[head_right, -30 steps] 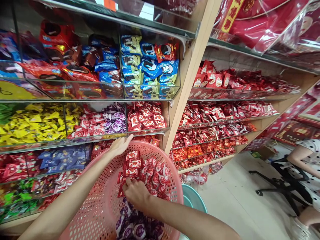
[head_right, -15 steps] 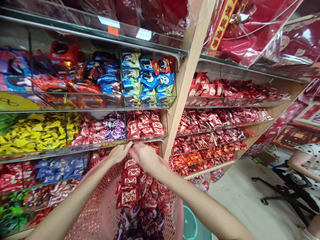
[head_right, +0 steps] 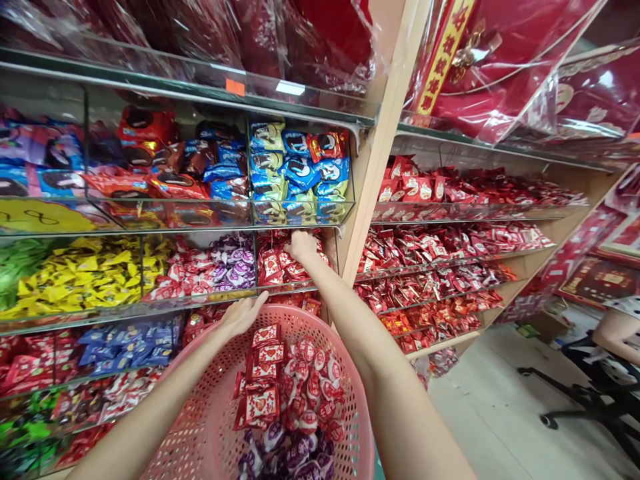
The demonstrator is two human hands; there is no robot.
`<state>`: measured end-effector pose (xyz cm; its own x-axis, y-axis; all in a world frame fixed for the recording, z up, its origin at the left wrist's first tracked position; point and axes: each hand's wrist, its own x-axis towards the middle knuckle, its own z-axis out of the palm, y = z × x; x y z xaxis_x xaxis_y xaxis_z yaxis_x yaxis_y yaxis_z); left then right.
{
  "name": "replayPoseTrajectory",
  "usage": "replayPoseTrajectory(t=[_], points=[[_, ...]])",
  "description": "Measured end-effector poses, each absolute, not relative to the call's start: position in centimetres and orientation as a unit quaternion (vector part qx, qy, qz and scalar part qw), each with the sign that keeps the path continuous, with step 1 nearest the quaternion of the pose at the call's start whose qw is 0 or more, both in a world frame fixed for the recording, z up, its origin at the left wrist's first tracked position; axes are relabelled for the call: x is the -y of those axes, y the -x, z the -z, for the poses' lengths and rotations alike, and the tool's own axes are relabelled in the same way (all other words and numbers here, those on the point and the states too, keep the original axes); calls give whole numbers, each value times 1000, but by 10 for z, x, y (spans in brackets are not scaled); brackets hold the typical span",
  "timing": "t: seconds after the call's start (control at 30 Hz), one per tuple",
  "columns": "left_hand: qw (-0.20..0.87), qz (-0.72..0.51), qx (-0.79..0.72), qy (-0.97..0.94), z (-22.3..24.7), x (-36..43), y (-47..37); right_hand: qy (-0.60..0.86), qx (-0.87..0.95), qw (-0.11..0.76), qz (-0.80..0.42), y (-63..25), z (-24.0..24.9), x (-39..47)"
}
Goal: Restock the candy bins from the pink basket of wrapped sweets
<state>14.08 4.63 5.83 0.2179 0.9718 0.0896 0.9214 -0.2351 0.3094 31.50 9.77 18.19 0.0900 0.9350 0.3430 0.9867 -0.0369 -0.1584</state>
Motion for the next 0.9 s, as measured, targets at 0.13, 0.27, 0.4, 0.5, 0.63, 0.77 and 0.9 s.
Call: replayPoseTrajectory(t=[0.13, 0.27, 0.4, 0.5, 0.63, 0.77, 0.9], points=[[104, -133, -605, -778, -59, -46, -141, 718, 673, 165, 59, -314, -183, -100], [106, -133, -605, -778, -58, -46, -140, 704, 676, 216, 29, -321, -182, -98], [103, -132, -607, -776, -57, -47, -140, 677, 672, 301, 0, -331, -178, -91], [105, -129, -605, -779, -55, -48, -139, 626, 679, 385, -5, -342, -169, -78], [101, -129, -605, -779, -53, -51, -139, 532, 651, 536, -74, -356, -151, -37], [102, -134, -602, -781, -52, -52, -140, 466, 616, 569, -280, -354, -127, 23], [107, -128, -602, -781, -52, -50, -140, 449, 593, 447, -497, -333, -80, 72]])
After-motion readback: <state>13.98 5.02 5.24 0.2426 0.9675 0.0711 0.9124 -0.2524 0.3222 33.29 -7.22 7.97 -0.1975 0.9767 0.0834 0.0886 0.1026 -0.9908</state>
